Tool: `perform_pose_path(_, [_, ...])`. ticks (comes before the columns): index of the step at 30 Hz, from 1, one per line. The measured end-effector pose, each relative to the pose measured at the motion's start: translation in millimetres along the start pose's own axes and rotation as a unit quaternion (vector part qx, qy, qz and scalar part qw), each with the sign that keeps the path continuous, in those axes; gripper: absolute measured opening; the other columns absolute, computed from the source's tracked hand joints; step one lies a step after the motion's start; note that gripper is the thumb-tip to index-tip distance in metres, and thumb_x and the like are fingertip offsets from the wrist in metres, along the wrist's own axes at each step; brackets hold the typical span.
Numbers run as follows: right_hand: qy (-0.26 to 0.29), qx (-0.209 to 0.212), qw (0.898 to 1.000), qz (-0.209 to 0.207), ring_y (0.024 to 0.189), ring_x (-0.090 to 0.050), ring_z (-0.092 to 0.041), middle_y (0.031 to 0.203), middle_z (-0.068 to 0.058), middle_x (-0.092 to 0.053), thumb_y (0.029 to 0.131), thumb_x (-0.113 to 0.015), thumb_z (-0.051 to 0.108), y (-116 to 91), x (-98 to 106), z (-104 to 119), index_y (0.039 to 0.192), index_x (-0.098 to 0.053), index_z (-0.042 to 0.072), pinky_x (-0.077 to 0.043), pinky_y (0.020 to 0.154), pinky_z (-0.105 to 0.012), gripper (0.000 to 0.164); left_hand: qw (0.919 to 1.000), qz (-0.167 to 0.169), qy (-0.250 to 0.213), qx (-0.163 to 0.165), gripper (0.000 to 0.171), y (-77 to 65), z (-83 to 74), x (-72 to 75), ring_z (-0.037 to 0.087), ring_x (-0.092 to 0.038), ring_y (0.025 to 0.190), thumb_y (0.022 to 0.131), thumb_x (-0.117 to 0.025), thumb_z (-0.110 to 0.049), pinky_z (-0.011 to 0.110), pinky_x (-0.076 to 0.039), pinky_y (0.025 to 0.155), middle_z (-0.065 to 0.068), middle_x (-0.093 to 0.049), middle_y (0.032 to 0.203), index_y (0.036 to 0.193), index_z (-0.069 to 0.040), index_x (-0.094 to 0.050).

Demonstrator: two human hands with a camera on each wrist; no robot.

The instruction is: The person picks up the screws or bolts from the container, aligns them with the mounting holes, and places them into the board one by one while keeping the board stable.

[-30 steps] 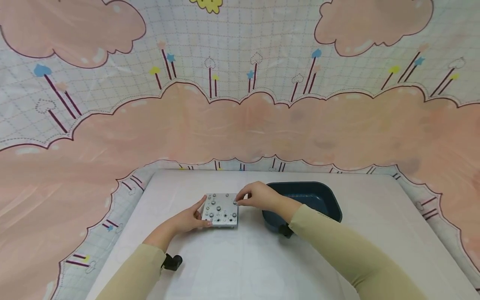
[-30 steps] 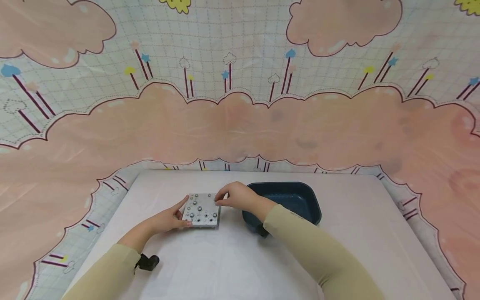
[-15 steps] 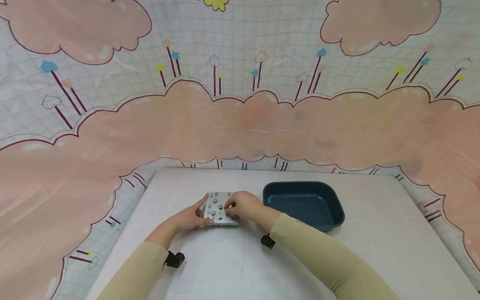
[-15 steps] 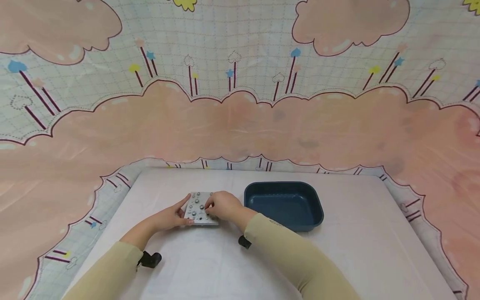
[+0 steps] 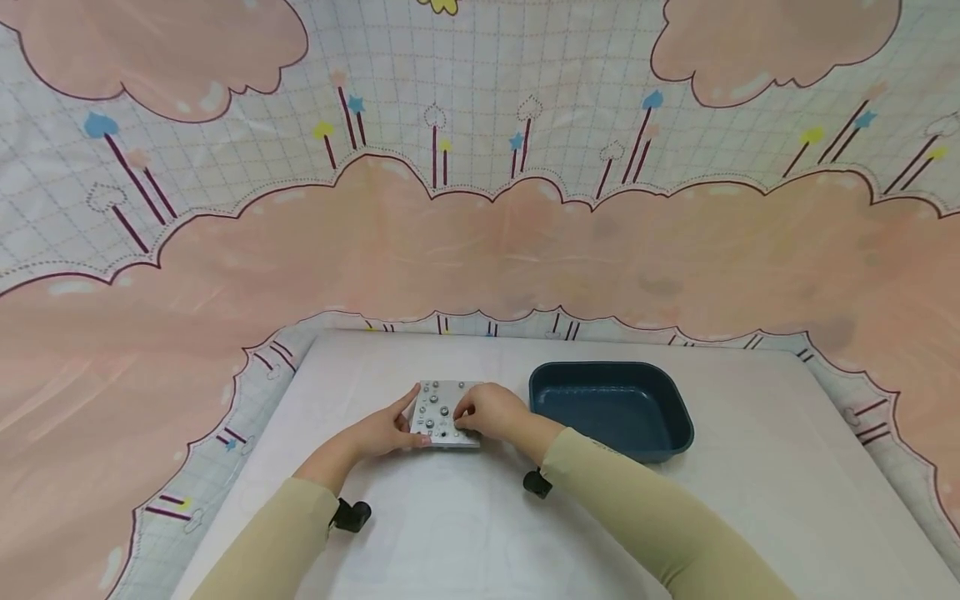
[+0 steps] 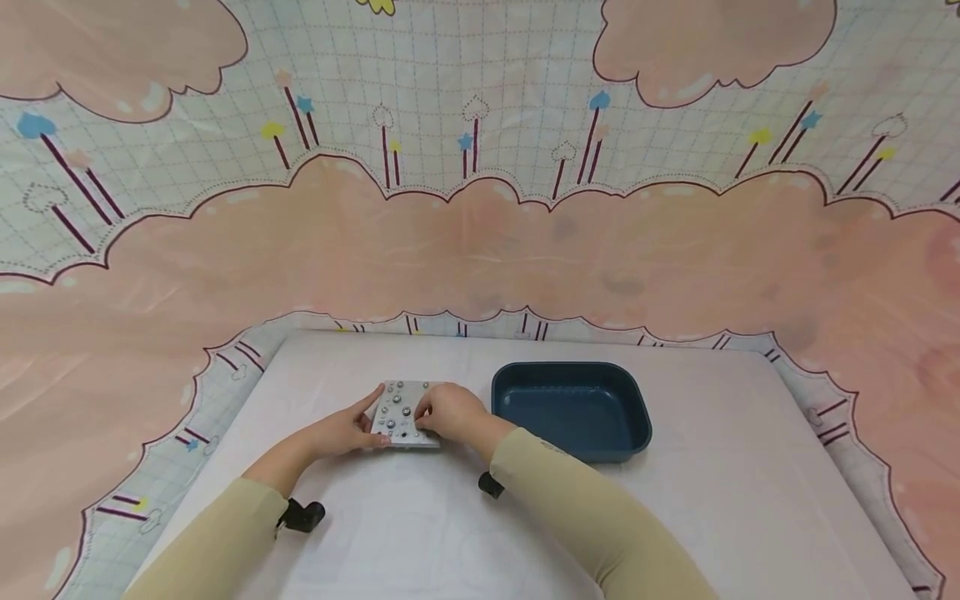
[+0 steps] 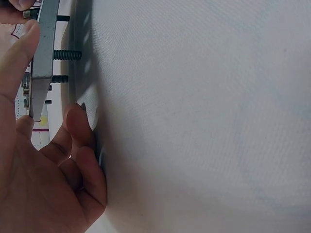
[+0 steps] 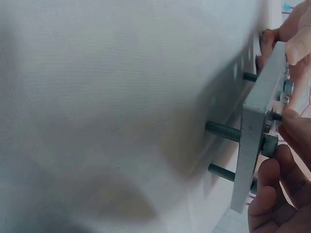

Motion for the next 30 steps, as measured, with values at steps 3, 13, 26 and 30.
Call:
perform_pose_path(3, [-0.024, 0.007, 1.0, 0.005, 0.081, -0.054, -0.006, 0.091, 0.013, -0.066, 0.091, -0.073, 0.028, -1, -2, 1, 0.097, -0.081, 0.024, -0.047, 0.081, -0.028, 0.01, 1.0, 0.001, -0.002, -0.001, 0.109, 1.0, -1.2, -1.5, 0.017, -0.048, 0.073, 0.082, -0.08, -0.044, 0.029, -0.039, 0.066, 0.006, -0.054, 0.086, 0.161, -0.022, -0.008])
perform_pose_path(13, [-0.052, -0.001, 0.999, 0.015, 0.077, -0.052, -0.007, 0.087, 0.012, -0.061, 0.09, -0.075, 0.03, -4, -2, 0, 0.106, -0.08, 0.024, -0.045, 0.075, -0.026, 0.018, 1.0, -0.007, -0.003, -0.002, 0.108, 6.6, 1.2, -3.2, 0.018, -0.048, 0.072, 0.081, -0.082, -0.039, 0.031, -0.039, 0.065, 0.006, -0.054, 0.085, 0.161, -0.021, -0.012])
perform_pose_path(26, [-0.026, -0.009, 1.0, -0.009, 0.082, -0.054, -0.006, 0.094, 0.011, -0.064, 0.092, -0.072, 0.032, -10, 6, -5, 0.114, -0.077, 0.023, -0.046, 0.076, -0.025, 0.024, 1.0, 0.0, -0.002, -0.006, 0.11, 18.9, 13.0, -3.1, 0.019, -0.048, 0.074, 0.08, -0.082, -0.042, 0.032, -0.04, 0.067, 0.006, -0.054, 0.088, 0.161, -0.022, -0.011])
perform_pose_path(30, [0.009, -0.012, 0.999, -0.035, 0.086, -0.056, -0.007, 0.102, 0.01, -0.067, 0.094, -0.068, 0.036, -18, 15, -4, 0.118, -0.075, 0.023, -0.048, 0.076, -0.027, 0.028, 0.9998, 0.012, -0.01, 0.011, 0.108, 12.8, 19.7, -2.4, 0.019, -0.053, 0.08, 0.082, -0.078, -0.048, 0.035, -0.042, 0.074, 0.007, -0.057, 0.099, 0.161, -0.02, -0.009])
Point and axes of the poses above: each hand's wrist, its own y-axis towards the middle knuckle, its own x-axis out of the back of the hand, z = x × y, the point moved 6 cm from there along y, towards the middle knuckle
